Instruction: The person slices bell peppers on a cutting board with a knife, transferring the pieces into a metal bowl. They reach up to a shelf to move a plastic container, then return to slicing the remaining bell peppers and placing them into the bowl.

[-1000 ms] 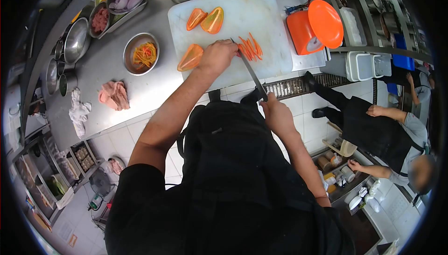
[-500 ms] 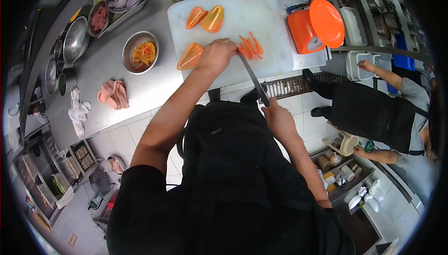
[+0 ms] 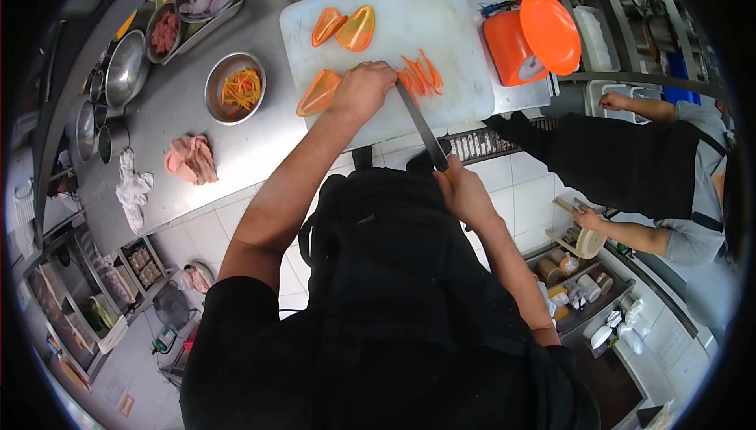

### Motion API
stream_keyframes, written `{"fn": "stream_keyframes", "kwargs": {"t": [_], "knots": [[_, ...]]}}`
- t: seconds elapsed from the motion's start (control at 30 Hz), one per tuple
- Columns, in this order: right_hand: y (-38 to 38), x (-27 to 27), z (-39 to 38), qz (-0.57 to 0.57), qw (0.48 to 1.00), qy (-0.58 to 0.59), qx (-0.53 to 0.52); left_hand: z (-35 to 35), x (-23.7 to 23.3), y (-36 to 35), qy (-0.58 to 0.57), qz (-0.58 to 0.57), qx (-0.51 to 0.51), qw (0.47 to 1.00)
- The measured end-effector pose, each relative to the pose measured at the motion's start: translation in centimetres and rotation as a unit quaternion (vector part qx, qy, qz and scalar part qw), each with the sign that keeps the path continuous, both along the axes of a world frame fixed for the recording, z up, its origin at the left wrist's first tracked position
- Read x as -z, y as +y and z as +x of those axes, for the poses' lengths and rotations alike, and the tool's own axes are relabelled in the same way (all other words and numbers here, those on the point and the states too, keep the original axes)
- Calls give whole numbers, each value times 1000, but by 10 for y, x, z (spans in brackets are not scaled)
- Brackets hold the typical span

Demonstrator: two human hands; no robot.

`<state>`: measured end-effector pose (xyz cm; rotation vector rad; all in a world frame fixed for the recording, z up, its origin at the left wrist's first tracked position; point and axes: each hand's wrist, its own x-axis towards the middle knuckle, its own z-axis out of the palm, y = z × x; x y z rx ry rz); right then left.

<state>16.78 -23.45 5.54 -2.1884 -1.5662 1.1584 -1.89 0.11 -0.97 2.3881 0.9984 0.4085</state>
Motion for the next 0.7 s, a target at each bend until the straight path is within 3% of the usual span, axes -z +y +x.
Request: {"fn": "stream_keyframes", "kwargs": {"t": [0.17,0.3,0.33,0.47,0.57,0.7], "knots": [[0,-1,19,21,999,37,4,5,-9,2,50,-12,3,999],[-3,-17,27,6,999,27,37,21,-3,-3,2,17,7,1000],[1,-29,26,-35,998,12,54,27,0,-4,-8,22,5,1000],[-10,-26,30,18,995,-96,24,28,-8,-16,-74,-28,-77,994],[-17,-28,27,58,989,-134,40,18,-14,-33,-96,20,-89,991],[-25,-16,19,118,977,-151,89,24,-34,-62,-127,124,34,984]]}}
